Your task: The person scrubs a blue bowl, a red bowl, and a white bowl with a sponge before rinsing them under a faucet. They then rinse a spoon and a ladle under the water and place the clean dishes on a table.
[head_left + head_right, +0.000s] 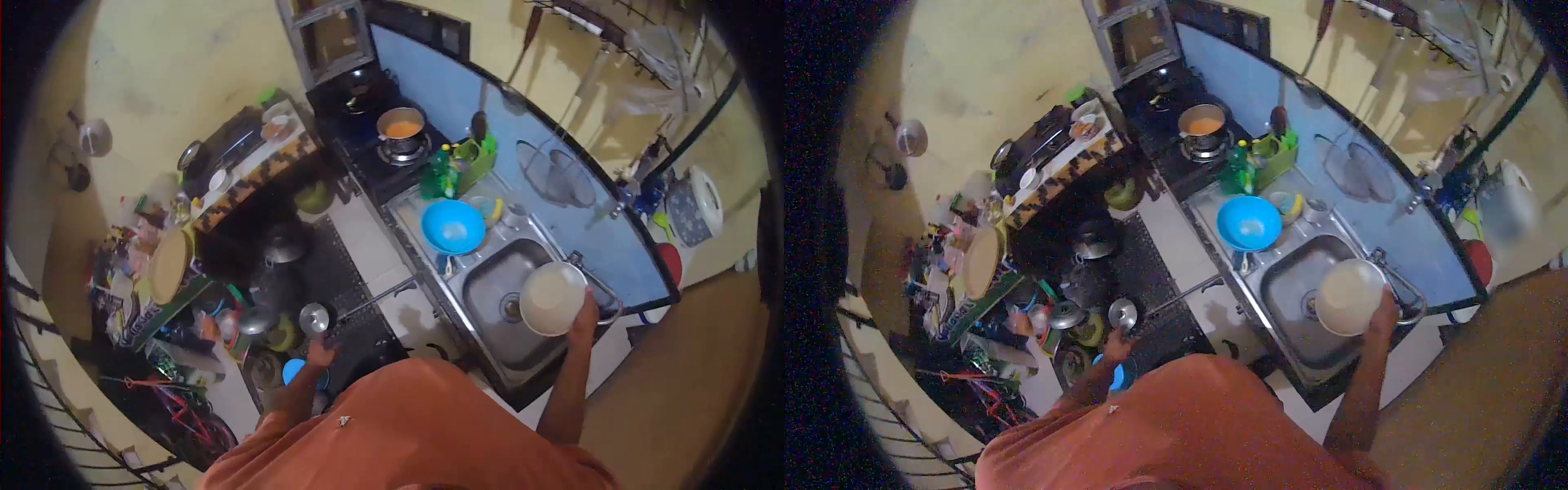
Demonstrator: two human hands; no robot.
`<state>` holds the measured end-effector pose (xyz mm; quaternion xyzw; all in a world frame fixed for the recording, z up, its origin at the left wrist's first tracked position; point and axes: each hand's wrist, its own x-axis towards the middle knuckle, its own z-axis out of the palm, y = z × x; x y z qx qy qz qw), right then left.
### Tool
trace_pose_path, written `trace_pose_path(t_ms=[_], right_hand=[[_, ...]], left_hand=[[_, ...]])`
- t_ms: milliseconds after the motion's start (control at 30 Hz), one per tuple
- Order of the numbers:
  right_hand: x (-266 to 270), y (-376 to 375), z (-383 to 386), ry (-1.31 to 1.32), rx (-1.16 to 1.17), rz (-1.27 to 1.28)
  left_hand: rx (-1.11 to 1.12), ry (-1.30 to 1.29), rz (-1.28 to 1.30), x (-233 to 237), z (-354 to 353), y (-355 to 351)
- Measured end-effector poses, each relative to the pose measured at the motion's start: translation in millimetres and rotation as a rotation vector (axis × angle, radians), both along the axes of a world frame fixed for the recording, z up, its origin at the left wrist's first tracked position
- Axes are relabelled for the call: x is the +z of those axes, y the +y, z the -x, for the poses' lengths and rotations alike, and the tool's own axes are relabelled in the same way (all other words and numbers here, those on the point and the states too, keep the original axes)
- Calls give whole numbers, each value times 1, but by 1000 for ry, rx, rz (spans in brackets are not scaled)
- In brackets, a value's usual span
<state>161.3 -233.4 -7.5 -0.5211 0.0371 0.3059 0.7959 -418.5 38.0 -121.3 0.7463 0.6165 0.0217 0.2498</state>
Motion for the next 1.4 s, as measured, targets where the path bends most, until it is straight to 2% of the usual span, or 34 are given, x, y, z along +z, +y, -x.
trace_pose_path(t_ms=[67,133,233,333,367,433,500,533,667,767,900,967,1000,1033,1067,1100,1133,1200,1233,1267,1300,1367,1400], right_hand=[[45,18,28,-41,-34,69],[68,31,47,-96,23,43],[83,60,84,-222,193,-14],[96,104,135,-481,375,95],[103,125,157,-342,350,26],[113,166,196,-56,316,-100],[117,194,220,-55,373,-179],[116,206,232,-41,401,-257],[107,254,276,-3,475,-277],[91,292,306,66,526,-305],[81,330,338,120,653,-297],[80,342,353,-181,536,-45],[75,346,358,-176,549,-38],[68,348,358,-392,631,166],[56,352,353,-613,706,370],[14,353,338,-802,692,466],[-3,351,334,-815,709,459],[-26,349,329,-1085,665,692],[-36,349,325,-1094,693,683],[-46,347,321,-808,791,671],[-59,344,315,-516,874,654],[-152,341,284,-558,936,637],[-180,346,277,-606,977,626]], left_hand=[[-56,-170,436,4,-17,11],[-138,-447,372,59,-68,5],[-566,-655,421,126,-142,25],[-935,-795,160,185,-182,34],[-1025,-847,114,210,-185,37],[-999,-917,44,219,-180,47],[-863,-917,16,215,-159,62],[-843,-899,-44,213,-146,69],[-814,-823,-351,218,-91,96],[-788,-807,-362,209,-54,119],[-558,-779,-306,189,-13,133],[-426,-825,-153,181,1,138],[-397,-818,-50,165,9,141],[-384,-819,-44,157,20,140],[-347,-787,69,148,36,139],[-309,-756,176,138,53,139],[-262,-755,175,118,72,138],[-111,-759,130,48,125,125],[-14,-756,92,21,157,115],[76,-521,196,30,188,105],[295,-660,185,7,220,83],[350,-78,173,13,275,49],[496,-217,227,-51,326,16]])
